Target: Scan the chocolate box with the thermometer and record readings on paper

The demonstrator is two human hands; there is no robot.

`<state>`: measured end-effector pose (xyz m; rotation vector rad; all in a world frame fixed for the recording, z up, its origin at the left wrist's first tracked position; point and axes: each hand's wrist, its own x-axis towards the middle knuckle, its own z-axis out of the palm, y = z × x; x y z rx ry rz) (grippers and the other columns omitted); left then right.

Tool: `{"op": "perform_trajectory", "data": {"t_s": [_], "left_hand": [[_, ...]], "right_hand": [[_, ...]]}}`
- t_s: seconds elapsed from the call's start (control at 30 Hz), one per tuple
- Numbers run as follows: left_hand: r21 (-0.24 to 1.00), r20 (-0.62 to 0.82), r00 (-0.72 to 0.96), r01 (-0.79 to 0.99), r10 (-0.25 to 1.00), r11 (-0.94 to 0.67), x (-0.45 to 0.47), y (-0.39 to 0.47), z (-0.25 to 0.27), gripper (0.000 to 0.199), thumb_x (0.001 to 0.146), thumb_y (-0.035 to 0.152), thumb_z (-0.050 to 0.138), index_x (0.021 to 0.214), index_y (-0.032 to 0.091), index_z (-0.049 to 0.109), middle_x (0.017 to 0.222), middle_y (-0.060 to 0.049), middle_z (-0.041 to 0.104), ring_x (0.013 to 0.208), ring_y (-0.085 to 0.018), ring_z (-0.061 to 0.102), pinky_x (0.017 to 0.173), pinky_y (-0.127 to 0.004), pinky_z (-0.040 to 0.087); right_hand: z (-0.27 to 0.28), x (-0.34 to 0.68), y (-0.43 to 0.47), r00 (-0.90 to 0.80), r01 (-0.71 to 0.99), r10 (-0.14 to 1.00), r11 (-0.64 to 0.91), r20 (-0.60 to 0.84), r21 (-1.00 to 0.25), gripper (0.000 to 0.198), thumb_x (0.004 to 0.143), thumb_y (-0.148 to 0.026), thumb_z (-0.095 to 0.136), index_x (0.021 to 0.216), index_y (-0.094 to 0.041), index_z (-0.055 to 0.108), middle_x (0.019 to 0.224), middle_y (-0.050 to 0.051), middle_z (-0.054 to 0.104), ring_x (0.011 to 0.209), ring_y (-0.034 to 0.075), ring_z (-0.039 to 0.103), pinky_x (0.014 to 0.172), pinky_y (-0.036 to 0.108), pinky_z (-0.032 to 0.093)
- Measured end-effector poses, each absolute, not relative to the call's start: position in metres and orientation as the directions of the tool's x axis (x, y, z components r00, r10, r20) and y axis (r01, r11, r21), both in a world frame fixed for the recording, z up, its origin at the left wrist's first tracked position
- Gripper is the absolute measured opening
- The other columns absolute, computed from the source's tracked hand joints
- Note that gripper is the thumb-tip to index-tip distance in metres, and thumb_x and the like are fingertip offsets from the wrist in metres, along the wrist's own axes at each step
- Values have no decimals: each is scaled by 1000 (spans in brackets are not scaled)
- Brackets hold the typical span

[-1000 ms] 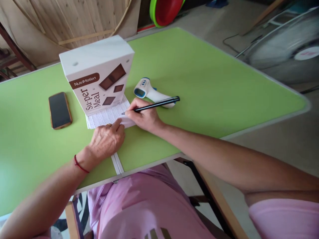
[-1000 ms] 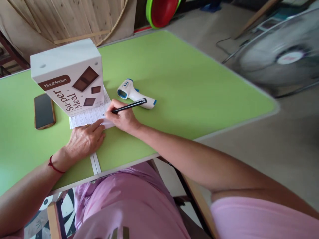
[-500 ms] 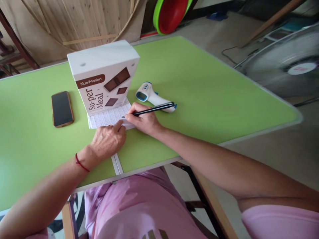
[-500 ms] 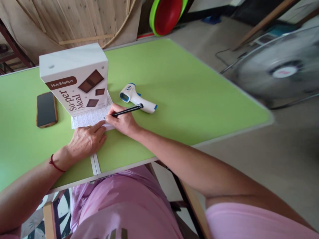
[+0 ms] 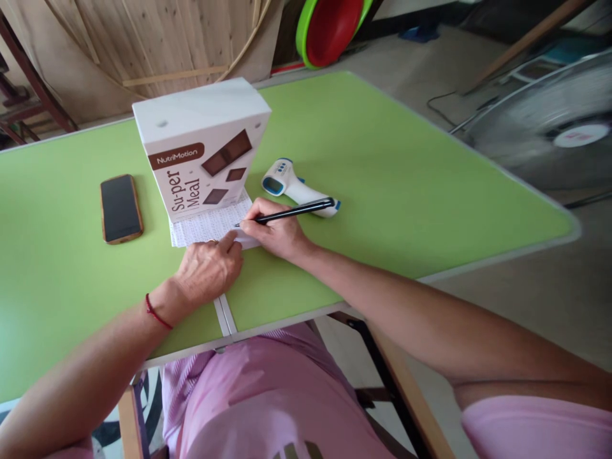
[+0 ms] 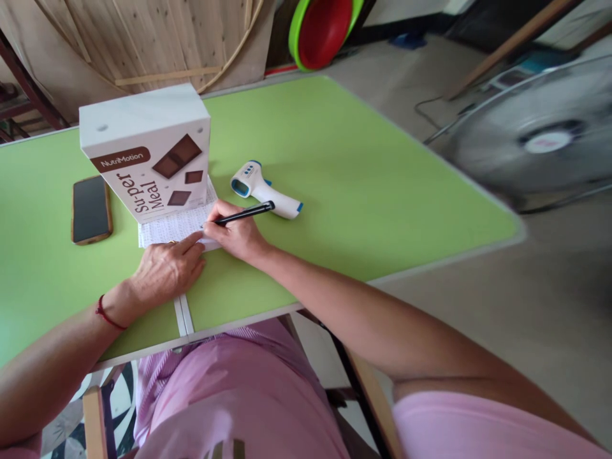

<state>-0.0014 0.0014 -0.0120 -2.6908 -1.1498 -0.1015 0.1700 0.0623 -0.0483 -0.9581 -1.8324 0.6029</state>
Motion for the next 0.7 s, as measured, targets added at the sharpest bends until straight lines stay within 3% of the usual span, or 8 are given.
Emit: {"op": "perform_trajectory", "data": {"t_s": [0.7], "left_hand": [[-160,138,698,716,703,-679,-3,2,-11,24,93,18,43,96,12,66,121,-11,66,64,-19,67,40,-31,42]], "right_hand": [[-48,170,63,-219,346,830,558,514,-754,15,75,-20,56,63,-22,47,55,-5,54,52,11,45,51,25,36]]}}
